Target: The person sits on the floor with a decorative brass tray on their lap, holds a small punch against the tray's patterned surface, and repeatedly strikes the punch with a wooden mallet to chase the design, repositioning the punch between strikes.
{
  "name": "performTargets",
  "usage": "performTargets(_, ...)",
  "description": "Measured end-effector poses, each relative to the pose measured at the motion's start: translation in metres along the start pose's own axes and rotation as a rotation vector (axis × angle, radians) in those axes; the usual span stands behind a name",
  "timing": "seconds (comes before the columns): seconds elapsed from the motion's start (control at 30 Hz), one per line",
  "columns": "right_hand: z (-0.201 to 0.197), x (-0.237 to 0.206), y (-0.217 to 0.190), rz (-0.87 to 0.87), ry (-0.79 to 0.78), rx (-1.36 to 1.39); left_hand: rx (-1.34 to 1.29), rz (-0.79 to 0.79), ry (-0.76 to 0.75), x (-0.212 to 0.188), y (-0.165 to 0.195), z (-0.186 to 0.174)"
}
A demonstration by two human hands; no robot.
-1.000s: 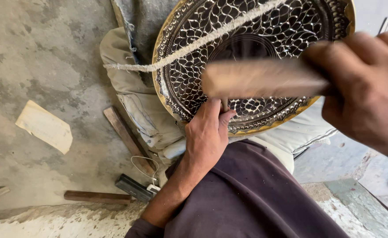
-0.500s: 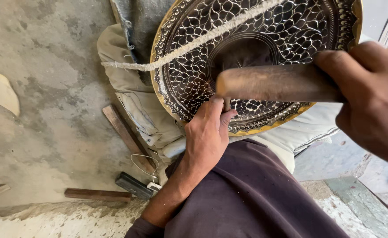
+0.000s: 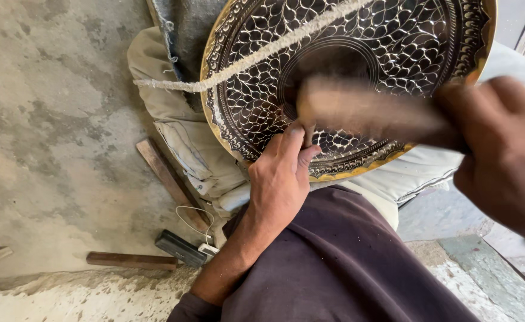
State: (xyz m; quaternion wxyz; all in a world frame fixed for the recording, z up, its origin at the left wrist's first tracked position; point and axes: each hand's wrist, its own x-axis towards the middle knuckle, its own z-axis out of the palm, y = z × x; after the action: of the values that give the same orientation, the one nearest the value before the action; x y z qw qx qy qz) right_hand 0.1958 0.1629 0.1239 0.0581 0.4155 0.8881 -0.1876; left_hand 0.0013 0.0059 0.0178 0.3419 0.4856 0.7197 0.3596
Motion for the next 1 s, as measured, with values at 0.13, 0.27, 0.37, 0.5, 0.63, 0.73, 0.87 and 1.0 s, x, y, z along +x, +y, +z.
performTargets(0.13, 0.0, 0.001, 0.0, 0.01, -0.103, -0.273, 0.02, 0.019, -0.002, 0.0, -0.001, -0.002)
performTargets(0.27, 0.0, 0.003, -0.001, 0.01, -0.125, -0.194, 0.037, 0.021, -0.004, -0.001, -0.005, 0.002)
performTargets(0.37, 0.001, 0.001, -0.002, -0.026, -0.173, -0.413, 0.036, 0.024, -0.01, 0.0, -0.007, 0.006)
performTargets(0.5, 0.002, -0.006, 0.001, 0.019, -0.062, -0.185, 0.076, 0.02, -0.016, -0.002, -0.008, 0.005)
performTargets(0.63, 0.007, -0.008, 0.004, 0.124, -0.063, 0.022, 0.07, -0.015, -0.041, -0.001, -0.006, 0.004)
performTargets(0.73, 0.008, -0.012, 0.003, -0.027, -0.034, -0.203, 0.101, 0.011, -0.03, 0.001, -0.004, 0.0)
performTargets(0.87, 0.004, -0.021, 0.013, -0.093, -0.011, -0.173, -0.106, 0.107, 0.111, 0.0, -0.003, -0.01)
performTargets(1.0, 0.011, -0.023, 0.027, -0.099, 0.036, -0.235, -0.158, 0.015, 0.06, -0.002, -0.003, -0.014)
